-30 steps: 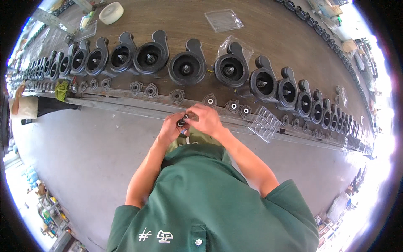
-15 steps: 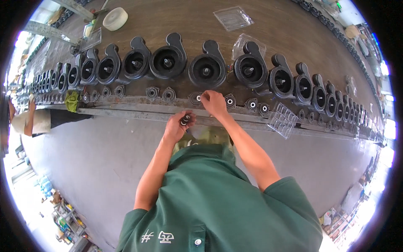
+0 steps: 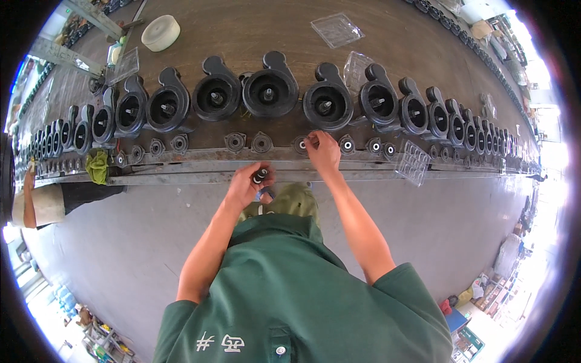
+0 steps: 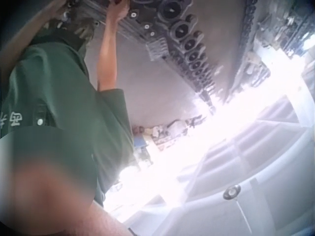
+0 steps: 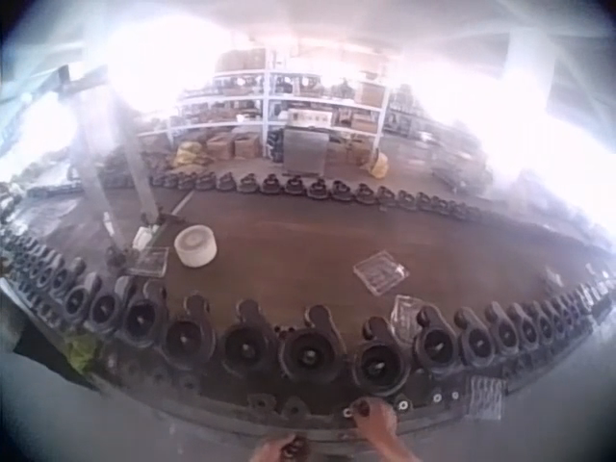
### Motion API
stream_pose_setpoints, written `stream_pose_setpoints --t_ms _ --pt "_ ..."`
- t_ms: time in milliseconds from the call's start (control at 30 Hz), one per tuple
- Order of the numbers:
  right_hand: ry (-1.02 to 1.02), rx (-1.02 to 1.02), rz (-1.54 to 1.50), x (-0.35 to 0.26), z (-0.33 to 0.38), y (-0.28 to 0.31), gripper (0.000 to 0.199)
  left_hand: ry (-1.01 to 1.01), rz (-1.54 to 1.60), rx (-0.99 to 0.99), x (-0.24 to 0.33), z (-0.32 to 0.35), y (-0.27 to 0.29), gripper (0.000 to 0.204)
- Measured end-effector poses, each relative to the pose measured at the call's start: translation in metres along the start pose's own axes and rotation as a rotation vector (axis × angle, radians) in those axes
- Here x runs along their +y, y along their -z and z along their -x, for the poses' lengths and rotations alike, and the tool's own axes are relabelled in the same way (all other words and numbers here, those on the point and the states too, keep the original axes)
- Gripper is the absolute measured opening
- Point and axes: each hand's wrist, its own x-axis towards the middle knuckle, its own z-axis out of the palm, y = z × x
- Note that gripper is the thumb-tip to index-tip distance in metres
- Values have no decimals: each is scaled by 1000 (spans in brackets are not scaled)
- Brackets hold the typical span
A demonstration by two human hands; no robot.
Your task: The person places washers and other small metal components into black mechanical housings arranged on a long industrial workbench, picks up a green cloth to wipe down the surface, and continues inserting small parts from plastic trays into the housings.
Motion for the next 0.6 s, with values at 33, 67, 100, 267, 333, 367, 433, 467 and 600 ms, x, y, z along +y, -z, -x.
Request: stream_pose_setpoints --t_ms 33,67,100,267,333,367,433,467,600 --pt "35 12 -14 -19 6 1 17 5 10 -7 4 2 1 32" --pt "70 23 -28 -38 12 2 17 1 22 -17 7 5 2 33" --pt "182 -64 -67 -60 21 2 17 -2 36 -28 8 7 2 33" --pt "395 -366 27 -117 46 -5 18 -153 -163 -139 14 14 7 33" --pt "363 -392 12 -115 45 -8 18 -46 5 -147 22 14 9 34" --pt "350 -406 2 -113 44 -10 19 -41 0 -154 25 14 11 34" --pt "366 -390 -104 -107 41 -17 18 -31 -3 -166 27 15 15 33" --pt "374 -383 -156 -104 38 -21 18 -39 11 -161 26 14 18 33" --pt "202 -244 -207 -87 21 -38 18 -75 28 -97 23 10 33 32"
